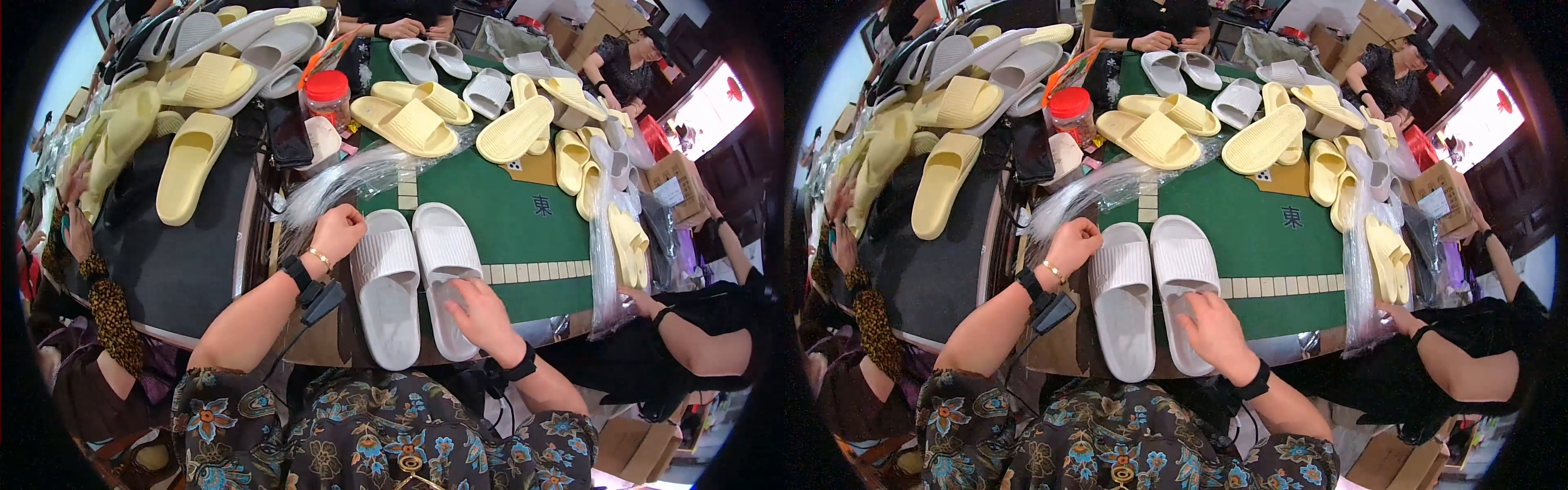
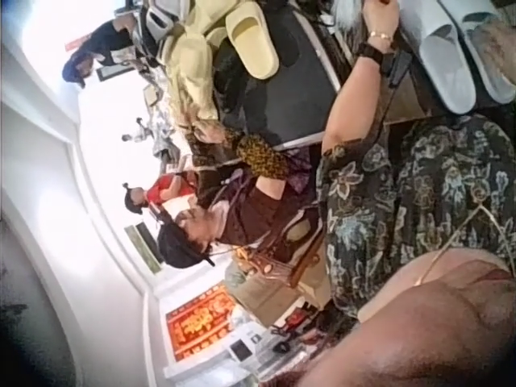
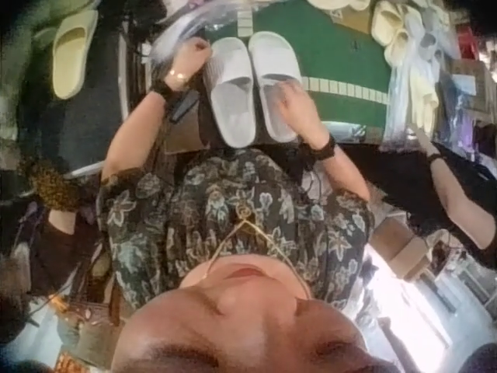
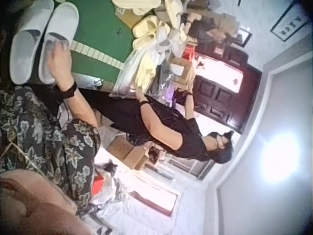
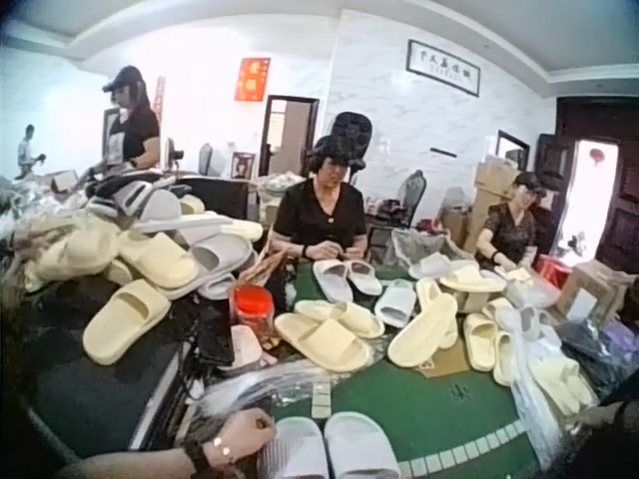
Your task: Trim and inspect finished foam slides/sandals in a shoe manufacturing facility.
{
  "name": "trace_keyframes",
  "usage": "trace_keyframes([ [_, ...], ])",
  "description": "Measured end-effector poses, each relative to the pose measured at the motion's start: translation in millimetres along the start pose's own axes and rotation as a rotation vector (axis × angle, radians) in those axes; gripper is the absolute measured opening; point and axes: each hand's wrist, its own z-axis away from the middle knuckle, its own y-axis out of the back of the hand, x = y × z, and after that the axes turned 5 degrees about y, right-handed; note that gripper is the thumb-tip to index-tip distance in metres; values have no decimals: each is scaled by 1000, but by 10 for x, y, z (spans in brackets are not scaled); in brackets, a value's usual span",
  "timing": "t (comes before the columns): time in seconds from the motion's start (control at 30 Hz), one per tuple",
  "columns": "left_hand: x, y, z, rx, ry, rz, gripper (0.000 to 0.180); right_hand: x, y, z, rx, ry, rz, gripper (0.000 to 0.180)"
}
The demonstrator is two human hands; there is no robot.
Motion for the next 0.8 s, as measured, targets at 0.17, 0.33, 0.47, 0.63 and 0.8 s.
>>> trace_keyframes([
  [0.17, 4, 12, 45, 3, -24, -21, 16, 70, -270, -171, 112, 142, 85, 39],
  [0.33, 96, -7, 109, -10, -95, -51, 13, 81, -400, -403, -56, 62, 182, 29],
  [0.47, 147, -43, 158, -49, -211, -17, 14, 126, -412, -492, -112, 115, 122, 31],
  [0.63, 207, -1, 170, -186, -123, -38, 12, 123, -386, -433, -94, 211, 80, 34],
  [0.8, 174, -102, 227, -199, -265, -76, 11, -23, -312, -262, -248, 215, 75, 35],
])
